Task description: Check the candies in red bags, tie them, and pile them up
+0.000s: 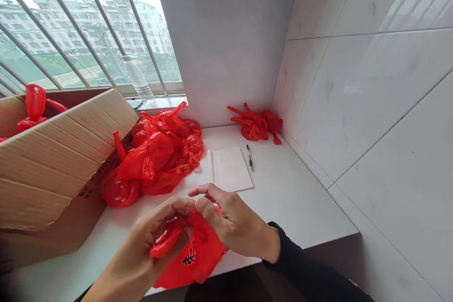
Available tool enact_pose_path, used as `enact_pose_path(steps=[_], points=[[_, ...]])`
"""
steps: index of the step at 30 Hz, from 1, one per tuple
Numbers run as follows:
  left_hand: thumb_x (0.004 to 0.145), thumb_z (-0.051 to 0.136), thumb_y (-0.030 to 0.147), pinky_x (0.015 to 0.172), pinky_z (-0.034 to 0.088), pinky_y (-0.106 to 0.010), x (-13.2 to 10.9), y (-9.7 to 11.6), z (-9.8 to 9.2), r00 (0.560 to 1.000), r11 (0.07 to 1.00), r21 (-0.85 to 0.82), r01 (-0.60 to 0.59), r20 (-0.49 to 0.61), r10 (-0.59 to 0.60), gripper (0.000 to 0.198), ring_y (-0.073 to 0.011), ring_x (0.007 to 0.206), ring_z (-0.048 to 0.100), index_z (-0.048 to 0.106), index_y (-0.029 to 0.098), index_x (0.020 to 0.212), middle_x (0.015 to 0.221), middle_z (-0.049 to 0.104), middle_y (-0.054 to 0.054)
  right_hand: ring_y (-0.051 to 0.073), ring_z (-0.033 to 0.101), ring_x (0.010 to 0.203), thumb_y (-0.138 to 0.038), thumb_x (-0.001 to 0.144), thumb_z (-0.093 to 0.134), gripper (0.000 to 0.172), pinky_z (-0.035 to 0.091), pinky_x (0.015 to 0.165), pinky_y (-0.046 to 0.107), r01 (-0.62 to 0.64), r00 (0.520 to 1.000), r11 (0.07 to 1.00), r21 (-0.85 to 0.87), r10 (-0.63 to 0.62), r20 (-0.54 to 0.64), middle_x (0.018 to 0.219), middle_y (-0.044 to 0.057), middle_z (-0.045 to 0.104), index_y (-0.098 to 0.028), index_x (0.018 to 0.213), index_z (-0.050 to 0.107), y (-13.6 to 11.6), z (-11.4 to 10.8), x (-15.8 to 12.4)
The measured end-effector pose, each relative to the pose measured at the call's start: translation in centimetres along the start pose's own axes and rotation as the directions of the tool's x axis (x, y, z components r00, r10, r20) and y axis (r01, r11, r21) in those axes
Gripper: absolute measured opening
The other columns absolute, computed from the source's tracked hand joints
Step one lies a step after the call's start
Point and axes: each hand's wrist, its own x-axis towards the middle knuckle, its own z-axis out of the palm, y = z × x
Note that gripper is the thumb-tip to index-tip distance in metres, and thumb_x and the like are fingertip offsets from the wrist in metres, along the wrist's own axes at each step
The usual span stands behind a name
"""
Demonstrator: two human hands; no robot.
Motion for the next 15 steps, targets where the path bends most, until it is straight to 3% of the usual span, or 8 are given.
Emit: enact_pose_path(steps=[2,4,7,10,13,15], points=[[0.083,0.052,0.001,0.078,0.057,-0.023,-0.2,-1.0,0.3,0.982,0.964,0.230,-0.136,-0.098,0.162,0.055,-0.0155,0.090,0.072,0.068,0.033,0.125,0.106,0.074,0.000,0.015,0.058,0.078,-0.053,0.112,0.038,0.044,0.049,0.075,0.030,-0.084,0.996,0.994,0.069,0.082,0.030,0.088,0.000,0.063,-0.024,0.128,0.065,0.7,0.2,0.3],[0.076,0.044,-0.007,0.077,0.056,-0.020,-0.3,-1.9,0.6,0.937,0.885,0.402,-0.233,-0.151,0.315,0.072,-0.0135,0.090,0.071,0.066,0.033,0.133,0.109,0.072,-0.001,0.013,0.046,0.066,-0.054,0.112,0.038,0.044,0.041,0.064,0.028,-0.130,0.991,0.986,0.107,0.127,0.036,0.075,-0.004,0.050,-0.023,0.125,0.067,1.3,0.5,0.5],[0.084,0.043,-0.009,0.084,0.056,-0.017,-0.6,-2.8,0.7,0.861,0.762,0.578,-0.293,-0.187,0.473,0.066,-0.0127,0.101,0.071,0.065,0.029,0.134,0.115,0.068,-0.004,0.012,0.035,0.059,-0.049,0.110,0.046,0.037,0.033,0.057,0.026,-0.174,0.979,0.970,0.169,0.151,0.140,0.068,-0.007,0.039,-0.024,0.133,0.062,2.1,1.0,0.5],[0.093,0.050,-0.004,0.092,0.055,-0.016,-0.8,-3.4,0.6,0.842,0.726,0.620,-0.298,-0.187,0.506,0.054,-0.0121,0.109,0.070,0.065,0.028,0.133,0.123,0.065,-0.005,0.012,0.048,0.068,-0.045,0.108,0.054,0.030,0.042,0.066,0.027,-0.134,0.978,0.967,0.215,0.095,0.184,0.076,-0.004,0.054,-0.021,0.121,0.066,2.3,1.2,0.6],[0.099,0.052,0.001,0.109,0.050,-0.022,-0.9,-4.1,0.4,0.867,0.685,0.661,-0.307,-0.102,0.487,0.060,-0.0161,0.132,0.063,0.052,0.028,0.152,0.148,0.059,-0.008,0.017,0.062,0.088,-0.041,0.106,0.056,0.023,0.049,0.082,0.031,-0.077,0.996,0.994,0.079,0.073,0.057,0.094,0.002,0.067,-0.020,0.103,0.066,2.0,1.2,0.7],[0.102,0.053,0.007,0.119,0.044,-0.030,-1.1,-4.8,0.2,0.878,0.645,0.700,-0.306,-0.055,0.476,0.064,-0.0207,0.146,0.053,0.040,0.027,0.161,0.160,0.052,-0.010,0.019,0.065,0.098,-0.037,0.105,0.057,0.019,0.051,0.082,0.032,-0.067,0.997,0.995,-0.078,0.064,-0.042,0.101,0.003,0.070,-0.021,0.101,0.066,2.1,1.0,0.5]])
